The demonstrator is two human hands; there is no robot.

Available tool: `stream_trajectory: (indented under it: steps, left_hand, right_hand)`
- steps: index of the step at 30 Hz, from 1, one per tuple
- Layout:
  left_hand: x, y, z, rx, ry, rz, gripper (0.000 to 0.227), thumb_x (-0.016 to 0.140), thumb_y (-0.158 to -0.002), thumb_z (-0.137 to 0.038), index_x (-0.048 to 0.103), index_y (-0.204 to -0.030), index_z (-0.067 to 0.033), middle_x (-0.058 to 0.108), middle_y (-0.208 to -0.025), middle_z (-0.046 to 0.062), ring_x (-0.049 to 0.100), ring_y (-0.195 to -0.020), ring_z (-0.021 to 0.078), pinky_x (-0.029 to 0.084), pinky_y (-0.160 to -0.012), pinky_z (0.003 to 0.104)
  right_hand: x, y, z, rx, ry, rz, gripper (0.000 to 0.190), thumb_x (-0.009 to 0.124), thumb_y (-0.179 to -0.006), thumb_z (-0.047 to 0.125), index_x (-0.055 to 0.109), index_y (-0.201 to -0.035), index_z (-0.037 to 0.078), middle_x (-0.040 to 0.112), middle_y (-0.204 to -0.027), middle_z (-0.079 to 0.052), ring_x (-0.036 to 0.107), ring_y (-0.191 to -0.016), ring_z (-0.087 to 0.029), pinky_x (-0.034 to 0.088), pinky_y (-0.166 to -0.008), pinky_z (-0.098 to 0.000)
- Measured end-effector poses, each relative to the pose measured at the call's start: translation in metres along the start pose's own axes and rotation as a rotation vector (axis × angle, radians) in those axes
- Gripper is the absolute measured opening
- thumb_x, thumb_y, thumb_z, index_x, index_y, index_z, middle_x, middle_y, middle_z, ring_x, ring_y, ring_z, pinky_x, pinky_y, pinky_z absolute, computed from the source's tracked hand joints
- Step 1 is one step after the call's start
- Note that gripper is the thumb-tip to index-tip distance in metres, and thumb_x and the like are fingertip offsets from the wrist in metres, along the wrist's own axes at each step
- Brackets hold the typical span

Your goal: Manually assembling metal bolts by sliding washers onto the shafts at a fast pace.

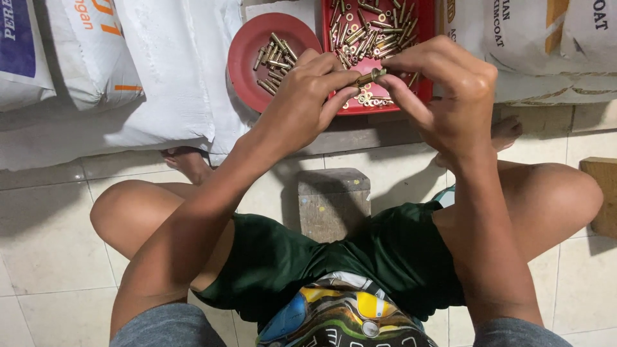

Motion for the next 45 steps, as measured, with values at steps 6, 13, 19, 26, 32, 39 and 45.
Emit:
stream_trajectory:
  steps: [6,13,19,26,32,39,45]
  left_hand:
    - [0.002,-0.001,0.001,-0.024,0.021,0.000,0.023,0.067,-0.104,-0.012,0.072,-0.121,0.0023,0.063,-0.095,0.011,0.054,-0.092,0.0275,0.046,-0.077,0.040]
    - [-0.001,-0.002,-0.006,0.019,0.064,-0.021,0.022,0.066,-0.105,-0.012,0.071,-0.121,0.0015,0.063,-0.098,0.011,0.055,-0.093,0.0291,0.047,-0.080,0.041]
    - [-0.001,-0.002,-0.006,0.012,0.047,-0.020,0.023,0.069,-0.103,-0.010,0.071,-0.123,0.0002,0.063,-0.098,0.011,0.055,-0.094,0.0287,0.048,-0.080,0.040]
    - [-0.004,-0.004,-0.007,0.023,0.102,-0.047,0.020,0.069,-0.103,-0.010,0.072,-0.118,0.0024,0.064,-0.097,0.012,0.056,-0.093,0.0275,0.048,-0.079,0.040]
    - [-0.001,-0.003,-0.005,-0.001,0.068,-0.013,0.022,0.068,-0.103,-0.013,0.073,-0.121,0.0000,0.064,-0.098,0.011,0.057,-0.095,0.0270,0.050,-0.081,0.040]
    - [-0.002,-0.003,-0.002,-0.028,0.051,0.031,0.020,0.065,-0.104,-0.016,0.074,-0.113,-0.0001,0.065,-0.094,0.010,0.055,-0.091,0.0261,0.047,-0.078,0.039]
    - [-0.001,0.000,0.003,-0.025,0.023,0.047,0.023,0.067,-0.104,-0.017,0.073,-0.121,-0.0024,0.064,-0.095,0.011,0.052,-0.091,0.0268,0.046,-0.076,0.040]
  right_hand:
    - [-0.002,0.000,-0.001,0.057,-0.051,0.069,0.017,0.079,-0.105,-0.016,0.078,-0.122,-0.011,0.066,-0.113,-0.023,0.064,-0.101,-0.031,0.052,-0.080,-0.0365]
    - [-0.001,-0.001,-0.003,0.090,-0.095,0.012,0.012,0.083,-0.107,-0.006,0.076,-0.111,-0.014,0.074,-0.106,-0.025,0.069,-0.096,-0.033,0.053,-0.083,-0.0397]
    - [0.000,0.003,-0.007,0.150,-0.139,-0.066,0.019,0.088,-0.104,-0.001,0.074,-0.101,-0.014,0.074,-0.099,-0.025,0.070,-0.091,-0.031,0.053,-0.079,-0.0362]
    - [-0.010,-0.001,-0.008,0.224,-0.218,0.068,0.030,0.069,-0.112,0.003,0.066,-0.135,-0.016,0.070,-0.110,-0.024,0.060,-0.088,-0.024,0.048,-0.076,-0.0329]
    - [-0.004,0.009,-0.017,0.206,-0.015,0.057,0.017,0.079,-0.114,0.002,0.074,-0.099,-0.005,0.071,-0.091,-0.015,0.057,-0.075,-0.021,0.040,-0.068,-0.0336]
    - [-0.007,-0.004,-0.007,0.153,-0.177,0.178,0.023,0.074,-0.108,-0.006,0.069,-0.130,-0.010,0.066,-0.120,-0.025,0.059,-0.093,-0.026,0.049,-0.075,-0.0339]
    - [0.009,0.026,-0.052,0.220,0.191,0.024,0.060,0.053,-0.125,0.033,0.065,-0.071,0.008,0.045,-0.058,0.000,0.036,-0.051,-0.014,0.027,-0.054,-0.0339]
Point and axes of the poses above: each hand's wrist, its own y-axis away from the middle knuckle, its own x-axis out of the palm, z = x × y, the point moved 6 cm from there along -y, towards the middle knuckle
